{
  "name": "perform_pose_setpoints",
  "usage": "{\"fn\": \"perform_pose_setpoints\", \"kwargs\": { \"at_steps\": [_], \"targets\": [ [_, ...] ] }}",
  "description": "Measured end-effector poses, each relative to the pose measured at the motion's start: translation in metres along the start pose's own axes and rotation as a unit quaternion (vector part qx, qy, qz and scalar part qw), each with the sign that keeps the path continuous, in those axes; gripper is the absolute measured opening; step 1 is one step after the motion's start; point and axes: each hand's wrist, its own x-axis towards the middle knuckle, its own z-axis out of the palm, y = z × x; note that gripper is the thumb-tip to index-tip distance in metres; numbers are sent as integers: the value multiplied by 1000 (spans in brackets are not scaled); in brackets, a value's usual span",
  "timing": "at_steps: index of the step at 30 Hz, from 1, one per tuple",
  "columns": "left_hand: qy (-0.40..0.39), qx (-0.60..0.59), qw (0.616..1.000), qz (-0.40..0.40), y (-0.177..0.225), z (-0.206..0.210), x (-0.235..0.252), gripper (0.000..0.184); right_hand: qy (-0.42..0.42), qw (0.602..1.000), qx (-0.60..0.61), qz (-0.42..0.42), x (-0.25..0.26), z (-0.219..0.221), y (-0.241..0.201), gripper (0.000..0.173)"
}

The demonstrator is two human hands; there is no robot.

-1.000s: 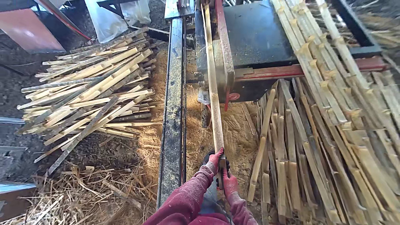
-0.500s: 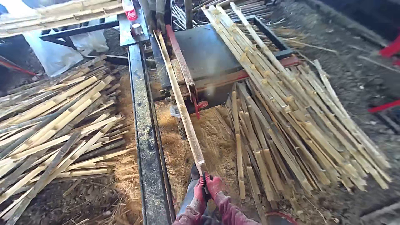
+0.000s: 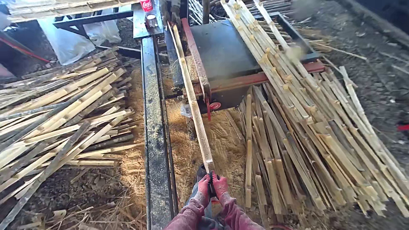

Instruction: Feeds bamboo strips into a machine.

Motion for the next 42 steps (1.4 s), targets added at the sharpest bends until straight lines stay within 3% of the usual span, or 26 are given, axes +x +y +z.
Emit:
{"fn": "perform_pose_setpoints", "kwargs": {
  "at_steps": [9,36,38,40,42],
  "targets": [
    [-15,-8,1000,-18,13,0,31,37,18,1000,-13,-19,22,4,-14,58],
    [-14,-4,1000,-13,77,19,61,39,14,999,-16,-43,61,6,-65,62],
    [-9,34,999,-13,82,20,63,41,10,999,-13,-43,62,5,-67,62],
    [16,166,986,20,97,18,62,42,11,999,-10,-47,66,7,-67,62],
    [53,342,935,80,130,8,53,45,8,999,-12,-43,68,8,-71,62]
  ]
}}
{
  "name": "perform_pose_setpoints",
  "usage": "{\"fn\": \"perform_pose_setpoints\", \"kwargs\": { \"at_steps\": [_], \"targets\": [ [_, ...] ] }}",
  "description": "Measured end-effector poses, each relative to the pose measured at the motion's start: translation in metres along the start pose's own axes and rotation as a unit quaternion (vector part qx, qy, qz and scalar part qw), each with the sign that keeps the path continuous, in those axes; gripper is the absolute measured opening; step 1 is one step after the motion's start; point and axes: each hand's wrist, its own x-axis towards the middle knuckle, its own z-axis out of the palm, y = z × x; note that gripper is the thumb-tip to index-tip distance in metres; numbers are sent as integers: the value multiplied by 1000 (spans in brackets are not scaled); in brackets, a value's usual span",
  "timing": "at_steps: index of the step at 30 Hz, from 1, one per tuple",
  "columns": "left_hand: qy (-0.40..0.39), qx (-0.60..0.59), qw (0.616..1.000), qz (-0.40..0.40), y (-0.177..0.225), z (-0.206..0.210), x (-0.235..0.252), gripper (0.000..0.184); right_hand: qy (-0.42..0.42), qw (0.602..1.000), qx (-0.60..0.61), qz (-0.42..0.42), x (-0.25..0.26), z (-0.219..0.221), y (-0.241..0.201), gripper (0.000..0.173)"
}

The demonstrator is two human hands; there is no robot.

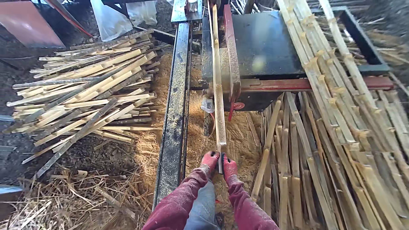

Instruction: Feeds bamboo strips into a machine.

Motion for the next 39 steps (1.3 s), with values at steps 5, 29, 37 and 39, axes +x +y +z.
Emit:
{"fn": "perform_pose_setpoints", "kwargs": {
  "at_steps": [5,29,37,39],
  "targets": [
    [261,237,932,83,29,-115,10,63,2,1000,11,0,5,2,-4,64],
    [372,341,854,-126,-49,-150,70,89,9,997,79,12,40,16,-27,63],
    [365,341,856,-133,-48,-150,68,89,9,995,94,15,51,19,-36,64],
    [363,337,859,-129,-46,-151,67,89,10,995,100,13,52,20,-40,64]
  ]
}}
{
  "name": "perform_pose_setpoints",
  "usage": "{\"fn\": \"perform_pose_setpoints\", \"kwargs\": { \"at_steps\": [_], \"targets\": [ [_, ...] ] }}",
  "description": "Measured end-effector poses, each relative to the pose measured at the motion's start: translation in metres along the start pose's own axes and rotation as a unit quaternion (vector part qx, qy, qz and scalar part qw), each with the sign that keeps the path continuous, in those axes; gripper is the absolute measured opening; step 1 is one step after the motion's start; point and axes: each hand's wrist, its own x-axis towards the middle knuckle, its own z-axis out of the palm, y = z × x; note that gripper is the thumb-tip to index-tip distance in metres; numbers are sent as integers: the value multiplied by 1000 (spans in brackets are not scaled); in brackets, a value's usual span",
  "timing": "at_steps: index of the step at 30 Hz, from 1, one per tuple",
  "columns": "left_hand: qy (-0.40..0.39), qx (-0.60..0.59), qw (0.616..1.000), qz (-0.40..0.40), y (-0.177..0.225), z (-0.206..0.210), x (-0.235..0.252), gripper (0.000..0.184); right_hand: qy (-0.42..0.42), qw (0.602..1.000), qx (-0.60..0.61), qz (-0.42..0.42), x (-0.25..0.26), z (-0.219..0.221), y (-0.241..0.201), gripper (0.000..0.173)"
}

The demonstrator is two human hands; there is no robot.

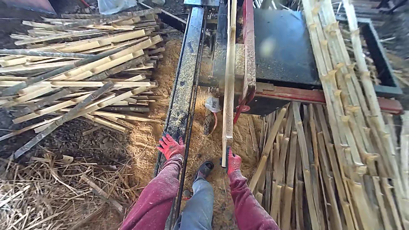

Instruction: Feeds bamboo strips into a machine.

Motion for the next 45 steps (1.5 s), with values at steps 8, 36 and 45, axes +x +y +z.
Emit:
{"fn": "perform_pose_setpoints", "kwargs": {
  "at_steps": [8,36,45],
  "targets": [
    [-3,2,1000,5,-1,2,2,89,3,1000,18,13,-1,4,-19,63],
    [-9,-29,999,10,-4,-2,2,89,-3,1000,26,17,19,13,-55,65],
    [-6,-28,1000,7,-4,0,2,90,-139,953,264,60,12,-3,-12,58]
  ]
}}
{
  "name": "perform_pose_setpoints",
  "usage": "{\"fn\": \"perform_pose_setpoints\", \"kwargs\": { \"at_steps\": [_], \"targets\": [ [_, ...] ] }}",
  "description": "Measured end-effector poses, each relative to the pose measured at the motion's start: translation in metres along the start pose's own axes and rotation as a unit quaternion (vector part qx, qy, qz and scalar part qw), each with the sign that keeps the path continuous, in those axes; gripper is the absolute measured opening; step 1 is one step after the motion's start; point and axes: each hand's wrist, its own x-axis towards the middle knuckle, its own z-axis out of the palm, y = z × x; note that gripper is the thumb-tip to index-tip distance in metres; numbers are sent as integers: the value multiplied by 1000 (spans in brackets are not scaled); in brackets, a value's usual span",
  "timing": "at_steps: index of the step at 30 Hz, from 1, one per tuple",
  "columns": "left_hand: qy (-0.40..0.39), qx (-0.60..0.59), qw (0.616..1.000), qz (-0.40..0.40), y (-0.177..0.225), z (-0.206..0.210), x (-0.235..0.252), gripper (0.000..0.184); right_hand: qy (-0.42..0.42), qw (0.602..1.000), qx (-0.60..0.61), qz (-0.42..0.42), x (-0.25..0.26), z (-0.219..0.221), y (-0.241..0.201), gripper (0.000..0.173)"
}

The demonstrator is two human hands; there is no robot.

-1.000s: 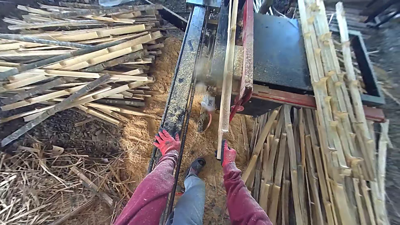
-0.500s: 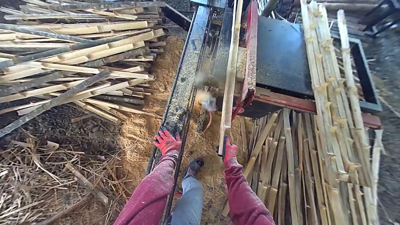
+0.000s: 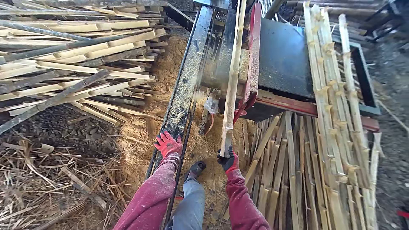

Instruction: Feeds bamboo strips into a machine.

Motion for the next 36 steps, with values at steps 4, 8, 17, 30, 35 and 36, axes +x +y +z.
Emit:
{"fn": "perform_pose_setpoints", "kwargs": {
  "at_steps": [4,8,17,30,35,36],
  "targets": [
    [-5,2,1000,-4,0,0,1,90,-2,1000,21,-8,-10,5,17,58],
    [3,5,1000,-2,0,1,1,90,77,996,-25,-36,-10,15,17,50],
    [1,12,1000,-2,0,1,3,90,90,994,-24,-49,-1,27,7,48],
    [4,9,1000,-2,0,1,1,90,80,996,-16,-42,18,40,-12,46],
    [-4,11,1000,-1,0,0,2,90,82,996,-15,-44,23,44,-17,48],
    [-2,8,1000,0,0,0,2,89,83,996,-14,-43,25,44,-19,47]
  ]
}}
